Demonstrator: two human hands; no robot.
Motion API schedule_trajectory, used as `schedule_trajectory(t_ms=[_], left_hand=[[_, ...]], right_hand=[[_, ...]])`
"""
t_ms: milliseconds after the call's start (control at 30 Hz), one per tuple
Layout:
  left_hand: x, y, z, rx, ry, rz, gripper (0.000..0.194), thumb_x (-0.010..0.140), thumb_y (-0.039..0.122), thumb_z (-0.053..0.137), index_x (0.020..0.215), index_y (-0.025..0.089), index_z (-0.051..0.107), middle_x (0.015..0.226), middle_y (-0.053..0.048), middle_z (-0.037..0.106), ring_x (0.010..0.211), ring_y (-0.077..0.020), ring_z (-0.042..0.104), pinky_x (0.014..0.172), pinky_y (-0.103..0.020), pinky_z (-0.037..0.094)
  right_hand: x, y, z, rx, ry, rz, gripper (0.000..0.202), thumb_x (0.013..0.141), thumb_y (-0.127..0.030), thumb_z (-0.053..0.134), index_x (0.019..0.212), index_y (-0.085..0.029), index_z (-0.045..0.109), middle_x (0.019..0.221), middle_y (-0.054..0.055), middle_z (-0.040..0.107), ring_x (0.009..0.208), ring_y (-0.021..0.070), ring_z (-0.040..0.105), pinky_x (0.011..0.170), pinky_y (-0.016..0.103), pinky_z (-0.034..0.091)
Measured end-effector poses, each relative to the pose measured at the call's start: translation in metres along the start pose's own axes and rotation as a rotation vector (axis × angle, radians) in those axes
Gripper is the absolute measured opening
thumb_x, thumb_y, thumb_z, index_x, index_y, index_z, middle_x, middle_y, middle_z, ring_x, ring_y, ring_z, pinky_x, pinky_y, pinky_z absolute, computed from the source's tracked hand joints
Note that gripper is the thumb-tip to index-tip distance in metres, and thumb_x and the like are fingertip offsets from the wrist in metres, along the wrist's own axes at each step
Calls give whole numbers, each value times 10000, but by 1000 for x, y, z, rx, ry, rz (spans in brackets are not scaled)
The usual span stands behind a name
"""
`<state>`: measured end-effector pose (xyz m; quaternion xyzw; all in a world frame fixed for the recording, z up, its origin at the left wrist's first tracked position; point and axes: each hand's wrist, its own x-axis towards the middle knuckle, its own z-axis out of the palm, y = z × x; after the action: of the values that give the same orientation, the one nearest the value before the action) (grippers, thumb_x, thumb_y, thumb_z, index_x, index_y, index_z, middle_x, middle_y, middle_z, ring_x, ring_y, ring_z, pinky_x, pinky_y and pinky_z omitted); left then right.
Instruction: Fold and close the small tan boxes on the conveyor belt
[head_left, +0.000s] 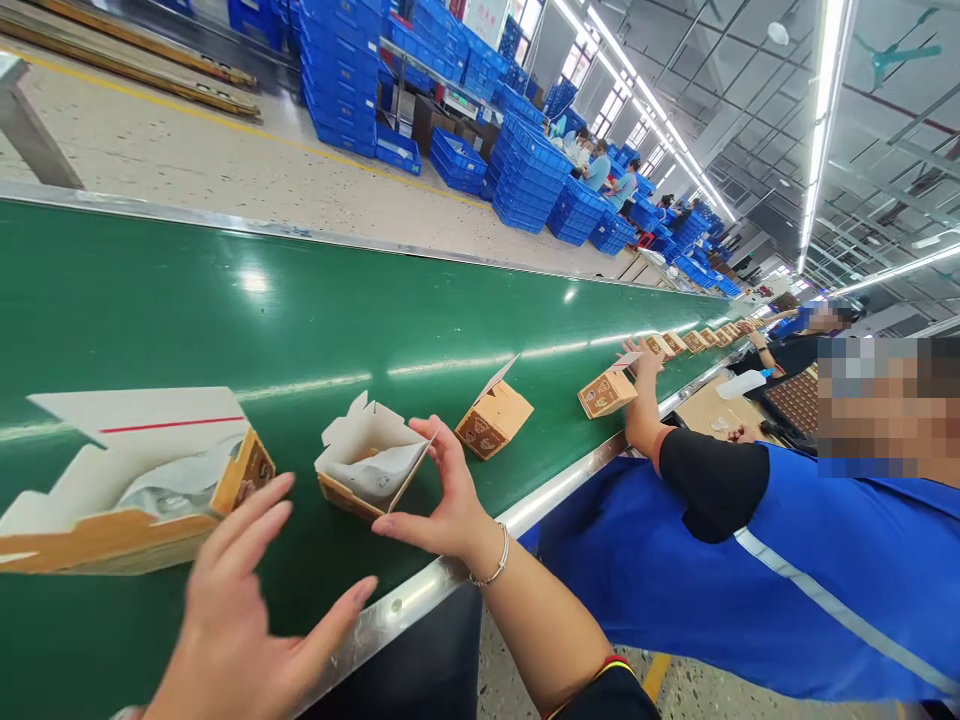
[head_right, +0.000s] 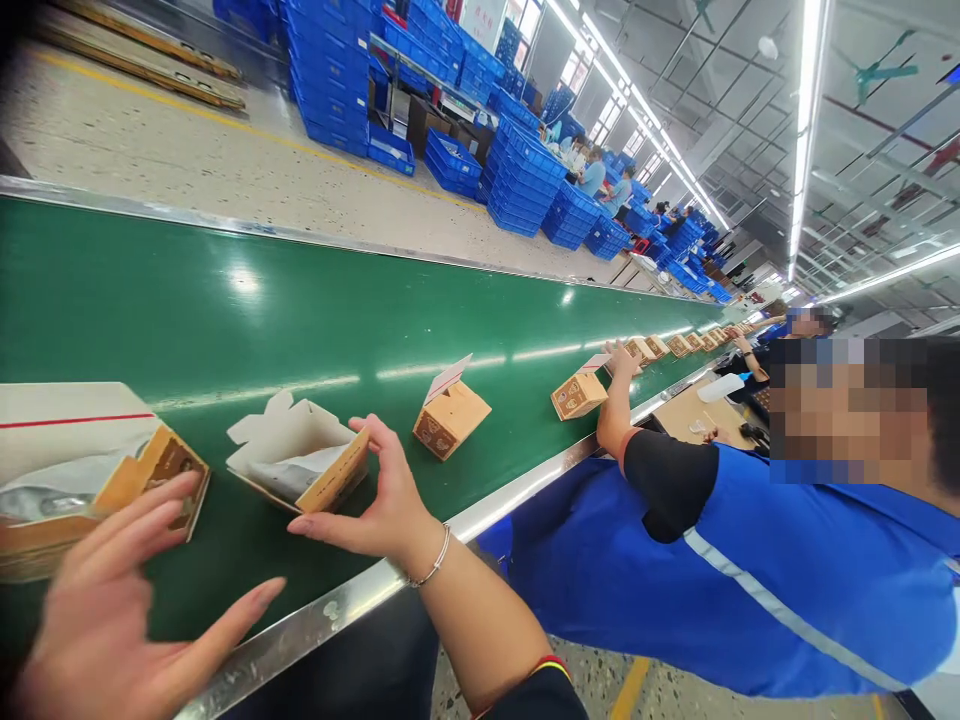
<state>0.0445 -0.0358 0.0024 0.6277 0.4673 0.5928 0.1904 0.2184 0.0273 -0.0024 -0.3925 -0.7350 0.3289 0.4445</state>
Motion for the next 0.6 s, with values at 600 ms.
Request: schedule_trajectory(t_ms=[600], left_hand=[[58, -45, 80, 257, -385, 149, 427, 921, 356, 457, 1311, 196, 529, 1328, -136, 582, 1375, -350, 372, 1006, -522, 376]], right_hand=[[26, 45, -51, -320, 128, -257, 434, 795, -446, 684, 1175, -247, 625, 1123, 96, 661, 1157, 295, 560, 996, 518, 457]])
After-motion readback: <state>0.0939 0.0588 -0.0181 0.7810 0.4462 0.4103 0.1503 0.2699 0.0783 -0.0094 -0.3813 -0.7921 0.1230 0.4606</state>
